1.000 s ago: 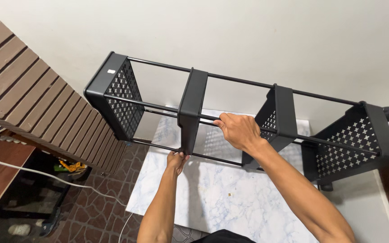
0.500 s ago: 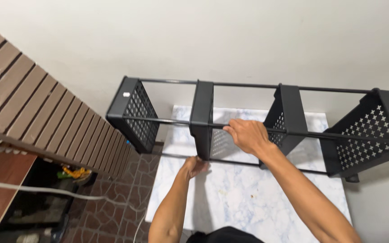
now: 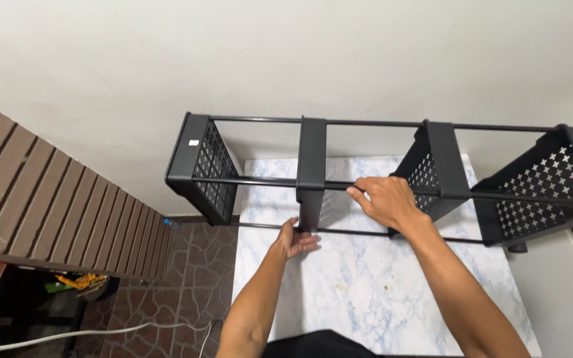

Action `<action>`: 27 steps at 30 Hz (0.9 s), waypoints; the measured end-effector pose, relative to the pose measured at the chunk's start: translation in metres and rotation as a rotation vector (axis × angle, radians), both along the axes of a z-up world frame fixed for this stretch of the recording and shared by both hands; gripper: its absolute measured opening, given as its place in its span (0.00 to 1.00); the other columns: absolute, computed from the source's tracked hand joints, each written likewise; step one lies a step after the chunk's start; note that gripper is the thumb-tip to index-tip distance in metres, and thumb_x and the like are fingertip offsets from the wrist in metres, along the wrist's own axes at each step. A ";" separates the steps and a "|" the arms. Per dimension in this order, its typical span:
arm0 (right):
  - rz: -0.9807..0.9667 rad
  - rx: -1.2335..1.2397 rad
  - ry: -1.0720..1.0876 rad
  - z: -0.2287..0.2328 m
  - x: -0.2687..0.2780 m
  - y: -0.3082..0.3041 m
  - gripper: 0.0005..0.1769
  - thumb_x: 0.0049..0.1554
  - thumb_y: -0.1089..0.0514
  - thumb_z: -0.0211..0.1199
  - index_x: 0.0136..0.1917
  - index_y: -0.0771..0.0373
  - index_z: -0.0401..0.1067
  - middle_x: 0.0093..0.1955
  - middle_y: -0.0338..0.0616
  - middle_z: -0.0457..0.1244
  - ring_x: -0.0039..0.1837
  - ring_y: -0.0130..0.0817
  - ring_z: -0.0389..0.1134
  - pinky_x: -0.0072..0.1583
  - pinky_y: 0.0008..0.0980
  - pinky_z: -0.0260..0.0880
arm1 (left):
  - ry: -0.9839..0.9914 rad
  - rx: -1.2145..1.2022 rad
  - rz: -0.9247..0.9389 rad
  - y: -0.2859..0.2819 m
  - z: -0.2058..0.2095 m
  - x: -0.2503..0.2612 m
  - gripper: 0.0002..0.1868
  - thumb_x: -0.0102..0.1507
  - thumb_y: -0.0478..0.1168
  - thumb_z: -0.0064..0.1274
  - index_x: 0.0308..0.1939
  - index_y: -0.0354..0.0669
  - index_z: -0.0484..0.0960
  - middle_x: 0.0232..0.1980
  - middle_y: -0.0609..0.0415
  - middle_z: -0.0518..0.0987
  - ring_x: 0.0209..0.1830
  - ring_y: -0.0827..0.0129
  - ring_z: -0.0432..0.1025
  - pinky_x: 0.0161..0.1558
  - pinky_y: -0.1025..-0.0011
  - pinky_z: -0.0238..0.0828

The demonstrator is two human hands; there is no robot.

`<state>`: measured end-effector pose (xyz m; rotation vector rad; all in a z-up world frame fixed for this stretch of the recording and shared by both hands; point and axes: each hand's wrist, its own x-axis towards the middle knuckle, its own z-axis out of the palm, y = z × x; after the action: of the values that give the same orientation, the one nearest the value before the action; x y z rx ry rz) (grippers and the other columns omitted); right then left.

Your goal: The person disassembles a three-tier black plastic rolling cart on a marble-topped table. They remove the top basket, then detach the vertical support rods from the basket frames one by one, placing the removed parts on the table.

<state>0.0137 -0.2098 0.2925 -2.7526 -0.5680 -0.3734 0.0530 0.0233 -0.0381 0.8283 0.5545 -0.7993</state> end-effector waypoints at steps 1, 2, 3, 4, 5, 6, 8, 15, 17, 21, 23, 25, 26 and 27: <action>-0.022 -0.009 0.023 -0.002 0.000 0.001 0.22 0.61 0.41 0.58 0.40 0.61 0.78 0.33 0.46 0.69 0.34 0.49 0.69 0.39 0.47 0.68 | -0.027 -0.004 -0.033 -0.001 -0.002 0.005 0.36 0.71 0.50 0.30 0.75 0.23 0.53 0.71 0.25 0.60 0.60 0.41 0.72 0.54 0.45 0.78; -0.043 -0.018 0.045 -0.004 0.000 0.002 0.23 0.60 0.40 0.59 0.40 0.61 0.79 0.31 0.46 0.68 0.33 0.49 0.68 0.38 0.46 0.68 | -0.055 -0.008 -0.066 -0.001 -0.005 0.007 0.34 0.73 0.50 0.30 0.75 0.24 0.56 0.70 0.26 0.62 0.59 0.43 0.73 0.54 0.48 0.80; -0.064 -0.028 0.060 -0.004 0.003 0.003 0.24 0.59 0.39 0.60 0.39 0.61 0.79 0.30 0.45 0.68 0.31 0.48 0.68 0.37 0.45 0.67 | -0.048 -0.008 -0.044 -0.001 -0.007 0.012 0.32 0.73 0.47 0.28 0.74 0.24 0.57 0.69 0.25 0.64 0.58 0.44 0.75 0.54 0.51 0.79; -0.072 -0.031 0.053 -0.003 0.005 0.003 0.24 0.59 0.39 0.60 0.39 0.61 0.79 0.29 0.45 0.68 0.31 0.47 0.68 0.36 0.45 0.67 | -0.041 -0.008 -0.023 -0.002 -0.008 0.017 0.30 0.74 0.45 0.26 0.74 0.24 0.58 0.69 0.24 0.66 0.57 0.44 0.76 0.53 0.54 0.78; -0.077 -0.035 0.051 -0.003 0.006 0.003 0.24 0.58 0.39 0.61 0.39 0.60 0.80 0.28 0.45 0.67 0.31 0.47 0.68 0.36 0.44 0.67 | -0.029 -0.009 0.002 -0.004 -0.011 0.018 0.28 0.75 0.42 0.24 0.73 0.25 0.59 0.68 0.23 0.68 0.56 0.45 0.77 0.53 0.57 0.78; -0.081 -0.038 0.049 -0.003 0.006 0.002 0.24 0.57 0.38 0.61 0.38 0.60 0.80 0.27 0.45 0.67 0.30 0.46 0.68 0.36 0.43 0.67 | -0.016 0.004 0.014 -0.005 -0.014 0.018 0.27 0.75 0.42 0.24 0.73 0.26 0.58 0.67 0.23 0.68 0.57 0.44 0.77 0.53 0.58 0.77; -0.094 -0.052 0.068 -0.001 0.009 0.002 0.25 0.57 0.37 0.60 0.39 0.60 0.81 0.27 0.46 0.67 0.31 0.46 0.68 0.37 0.44 0.68 | 0.005 0.032 0.035 -0.008 -0.018 0.020 0.25 0.76 0.41 0.24 0.73 0.30 0.55 0.66 0.23 0.68 0.58 0.44 0.77 0.55 0.60 0.76; -0.127 -0.161 0.348 0.018 0.019 0.005 0.31 0.56 0.32 0.57 0.42 0.62 0.81 0.28 0.50 0.68 0.37 0.53 0.71 0.44 0.49 0.71 | -0.097 0.073 -0.073 -0.018 -0.020 0.017 0.30 0.75 0.45 0.22 0.72 0.24 0.60 0.64 0.27 0.70 0.54 0.45 0.78 0.49 0.58 0.79; -0.167 -0.172 0.390 0.025 0.019 0.010 0.30 0.57 0.33 0.57 0.43 0.62 0.80 0.31 0.53 0.69 0.40 0.53 0.71 0.46 0.49 0.71 | -0.103 0.087 -0.086 -0.017 -0.017 0.015 0.29 0.73 0.47 0.22 0.72 0.31 0.59 0.63 0.26 0.68 0.55 0.43 0.77 0.50 0.57 0.79; -0.223 -0.010 0.257 0.034 0.021 0.028 0.26 0.58 0.38 0.61 0.44 0.65 0.77 0.42 0.51 0.69 0.47 0.52 0.71 0.48 0.50 0.70 | -0.058 0.131 -0.056 -0.016 -0.011 0.008 0.33 0.75 0.53 0.29 0.70 0.23 0.58 0.63 0.26 0.67 0.54 0.40 0.76 0.50 0.47 0.80; -0.117 0.029 0.039 0.033 0.021 0.041 0.22 0.58 0.42 0.64 0.46 0.65 0.75 0.44 0.52 0.66 0.49 0.52 0.68 0.50 0.49 0.69 | -0.043 0.171 -0.073 -0.011 -0.011 0.005 0.35 0.76 0.55 0.32 0.70 0.22 0.55 0.63 0.25 0.68 0.54 0.41 0.77 0.50 0.47 0.77; -0.023 0.085 -0.092 0.031 0.022 0.059 0.19 0.58 0.46 0.67 0.47 0.65 0.74 0.46 0.52 0.64 0.51 0.52 0.66 0.52 0.48 0.68 | -0.124 0.169 -0.134 0.002 -0.011 -0.001 0.30 0.75 0.51 0.37 0.70 0.27 0.59 0.64 0.30 0.69 0.53 0.46 0.77 0.50 0.46 0.80; 0.021 0.121 -0.113 0.029 0.025 0.070 0.18 0.58 0.47 0.68 0.47 0.65 0.73 0.47 0.51 0.63 0.51 0.51 0.66 0.53 0.47 0.67 | -0.164 0.168 -0.165 0.011 -0.011 -0.004 0.28 0.75 0.49 0.39 0.71 0.29 0.61 0.65 0.33 0.69 0.52 0.48 0.77 0.50 0.46 0.81; 0.064 0.157 -0.135 0.027 0.026 0.082 0.17 0.58 0.49 0.68 0.48 0.65 0.73 0.47 0.50 0.63 0.52 0.51 0.65 0.54 0.47 0.66 | -0.171 0.195 -0.166 0.021 -0.010 -0.007 0.27 0.74 0.48 0.38 0.70 0.31 0.63 0.65 0.36 0.70 0.52 0.50 0.78 0.49 0.48 0.82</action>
<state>0.0397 -0.1276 0.3193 -2.5666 -0.6296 -0.5671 0.0461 0.0446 -0.0484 1.1224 0.4194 -0.8247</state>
